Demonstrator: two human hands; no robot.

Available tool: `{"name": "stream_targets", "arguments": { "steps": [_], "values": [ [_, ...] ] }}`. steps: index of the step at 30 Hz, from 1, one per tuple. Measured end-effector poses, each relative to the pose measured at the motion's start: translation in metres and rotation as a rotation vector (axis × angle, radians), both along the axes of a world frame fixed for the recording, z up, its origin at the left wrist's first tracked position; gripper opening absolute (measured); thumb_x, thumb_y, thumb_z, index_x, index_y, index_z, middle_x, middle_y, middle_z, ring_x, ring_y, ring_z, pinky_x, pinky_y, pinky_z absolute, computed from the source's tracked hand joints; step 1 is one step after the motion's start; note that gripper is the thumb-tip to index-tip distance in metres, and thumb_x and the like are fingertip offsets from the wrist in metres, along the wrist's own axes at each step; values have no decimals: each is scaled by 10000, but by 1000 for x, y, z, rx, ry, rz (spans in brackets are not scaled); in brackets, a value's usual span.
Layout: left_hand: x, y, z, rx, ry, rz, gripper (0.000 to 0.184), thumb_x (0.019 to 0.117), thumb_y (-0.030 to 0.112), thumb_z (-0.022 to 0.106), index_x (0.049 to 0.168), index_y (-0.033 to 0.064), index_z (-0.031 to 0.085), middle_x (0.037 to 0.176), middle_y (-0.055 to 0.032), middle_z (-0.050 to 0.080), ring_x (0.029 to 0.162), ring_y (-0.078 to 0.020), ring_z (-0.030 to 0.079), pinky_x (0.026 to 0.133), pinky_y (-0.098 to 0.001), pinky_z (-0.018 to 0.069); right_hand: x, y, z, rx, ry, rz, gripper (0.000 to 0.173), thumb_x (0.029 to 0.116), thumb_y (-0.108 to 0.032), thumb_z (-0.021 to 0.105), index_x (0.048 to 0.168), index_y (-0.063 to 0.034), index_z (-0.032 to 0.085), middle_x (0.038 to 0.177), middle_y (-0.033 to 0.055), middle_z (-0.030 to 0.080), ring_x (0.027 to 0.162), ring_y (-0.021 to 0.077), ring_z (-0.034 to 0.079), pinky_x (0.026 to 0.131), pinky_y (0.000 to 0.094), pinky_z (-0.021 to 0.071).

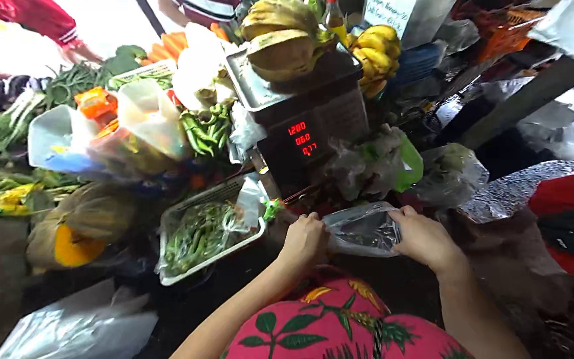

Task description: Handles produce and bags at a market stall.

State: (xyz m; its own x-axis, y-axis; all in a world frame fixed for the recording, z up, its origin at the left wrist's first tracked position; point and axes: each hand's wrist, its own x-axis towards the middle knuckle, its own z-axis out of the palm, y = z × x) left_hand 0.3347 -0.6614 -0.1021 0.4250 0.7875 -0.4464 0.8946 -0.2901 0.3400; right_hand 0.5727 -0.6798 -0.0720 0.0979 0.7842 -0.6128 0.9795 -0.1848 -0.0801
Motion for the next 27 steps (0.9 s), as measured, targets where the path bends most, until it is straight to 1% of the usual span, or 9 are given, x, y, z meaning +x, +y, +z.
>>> {"name": "stream_targets", "arguments": {
  "steps": [4,8,10,13,15,17,22,24,27],
  "values": [
    [-16,-9,2,-70,-84,41,461,946,-31,504,1381,79,612,1370,-182,583,1118,-371,657,915,-538,548,7,34,33,0,133,102,681,771,-347,900,1385,-171,661,1344,205,635,1228,430,593,998,684,447],
    [-47,4,29,-46,-316,102,561,940,-38,528,1487,91,520,1431,-202,546,1160,-353,647,968,-521,540,8,72,73,482,605,112,363,805,-298,882,1130,-165,794,1209,78,697,960,214,655,810,457,547],
    [-72,9,46,63,-455,160,425,995,73,470,1397,87,608,1354,-172,604,1134,-288,652,964,-486,538,-8,109,92,719,793,64,342,884,-261,812,1189,-117,754,1228,73,711,1010,186,692,859,413,584],
    [-110,10,72,452,-529,290,433,1043,446,460,1050,131,757,1051,-51,717,961,-170,690,823,-437,572,-40,178,110,812,978,-194,577,992,-381,674,1426,-23,549,1320,163,650,1119,229,684,954,411,574],
    [-137,13,89,693,-445,349,384,976,471,612,974,111,747,996,-71,718,879,-199,706,733,-449,600,-59,224,112,791,1110,-425,660,992,-491,640,1443,-23,523,1358,167,630,1176,253,665,989,425,560],
    [-164,15,107,796,-302,379,274,884,241,720,1083,54,718,1115,-165,687,880,-313,703,706,-532,589,-79,258,110,775,1214,-577,656,962,-545,658,1340,-13,603,1306,158,645,1172,257,646,991,440,546],
    [-215,52,144,569,225,390,542,916,-50,599,1436,100,566,1390,-250,556,1046,-494,654,796,-659,543,-129,290,111,698,1491,-869,686,932,-465,732,1439,-59,508,1346,162,620,1231,285,624,988,478,563],
    [-235,84,150,414,413,330,420,939,1,613,1343,108,652,1356,-247,571,1024,-475,657,790,-640,554,-137,294,112,761,1460,-927,576,983,-439,676,1395,-58,551,1336,165,619,1228,296,616,984,511,549],
    [-236,102,184,286,454,330,142,995,26,586,989,-69,691,1104,-283,666,1071,-462,642,880,-629,498,-141,292,113,916,1247,-858,483,993,-420,645,1264,-21,629,1238,180,654,1175,295,631,981,524,530]
  ]
}}
